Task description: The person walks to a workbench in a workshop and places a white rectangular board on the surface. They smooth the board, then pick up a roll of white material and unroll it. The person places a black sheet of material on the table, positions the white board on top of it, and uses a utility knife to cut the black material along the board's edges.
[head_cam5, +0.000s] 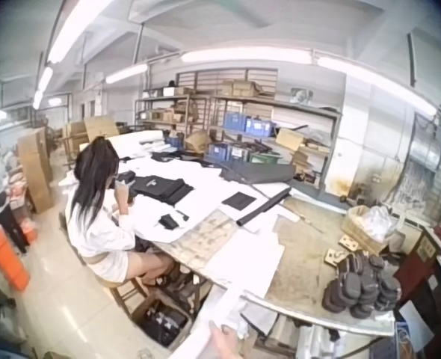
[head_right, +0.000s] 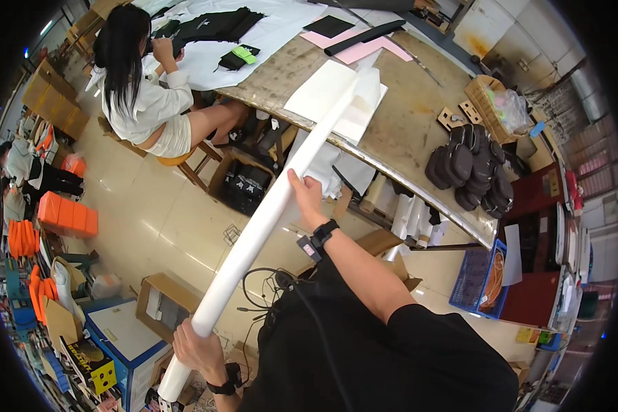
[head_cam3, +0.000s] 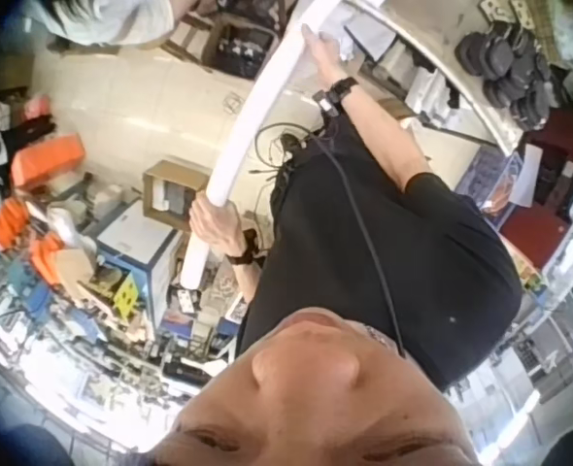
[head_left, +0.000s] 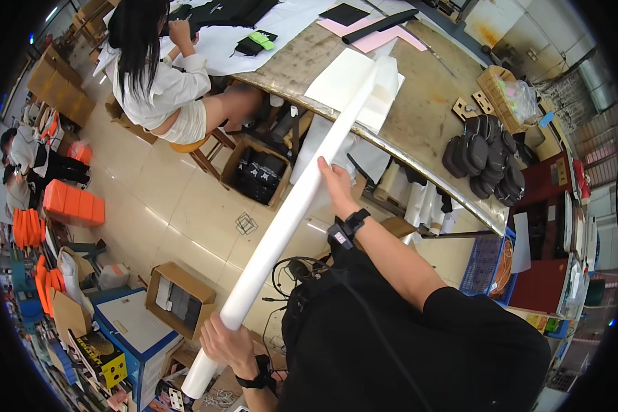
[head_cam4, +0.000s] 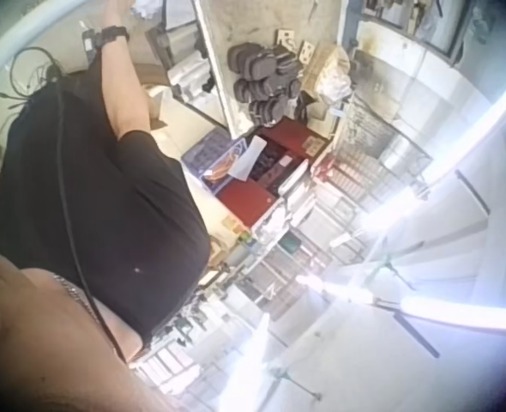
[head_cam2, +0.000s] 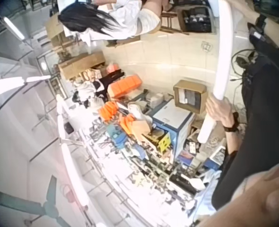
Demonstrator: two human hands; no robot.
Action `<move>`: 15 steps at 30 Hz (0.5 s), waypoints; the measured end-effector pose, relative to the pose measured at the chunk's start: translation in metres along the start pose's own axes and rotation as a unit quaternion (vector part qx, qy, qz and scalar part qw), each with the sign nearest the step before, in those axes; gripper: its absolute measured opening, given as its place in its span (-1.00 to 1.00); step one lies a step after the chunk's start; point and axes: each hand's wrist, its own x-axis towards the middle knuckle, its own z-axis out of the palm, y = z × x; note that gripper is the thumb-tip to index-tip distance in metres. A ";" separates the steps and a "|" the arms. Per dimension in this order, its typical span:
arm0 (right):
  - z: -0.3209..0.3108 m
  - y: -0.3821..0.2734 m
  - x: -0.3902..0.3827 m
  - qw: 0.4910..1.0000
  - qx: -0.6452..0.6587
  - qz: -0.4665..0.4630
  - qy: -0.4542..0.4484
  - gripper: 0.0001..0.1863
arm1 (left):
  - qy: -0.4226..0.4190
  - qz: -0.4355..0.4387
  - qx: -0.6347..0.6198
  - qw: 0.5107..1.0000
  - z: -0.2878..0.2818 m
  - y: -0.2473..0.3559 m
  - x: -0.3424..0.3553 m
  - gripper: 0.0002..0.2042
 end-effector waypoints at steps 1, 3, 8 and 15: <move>-0.002 0.000 -0.004 1.000 0.013 -0.008 -0.020 -0.40 | 0.000 -0.003 0.005 1.000 0.000 -0.002 0.000 -0.72; -0.008 -0.003 -0.018 0.997 0.038 -0.023 -0.059 -0.39 | 0.000 -0.011 0.012 1.000 0.000 -0.005 -0.002 -0.73; -0.029 0.017 0.015 0.991 -0.089 -0.096 -0.036 -0.43 | -0.026 -0.019 0.008 0.999 -0.003 -0.003 0.005 -0.78; -0.038 0.032 0.012 0.982 -0.094 0.000 0.162 -0.54 | -0.028 -0.018 0.029 0.999 -0.004 -0.005 0.011 -0.81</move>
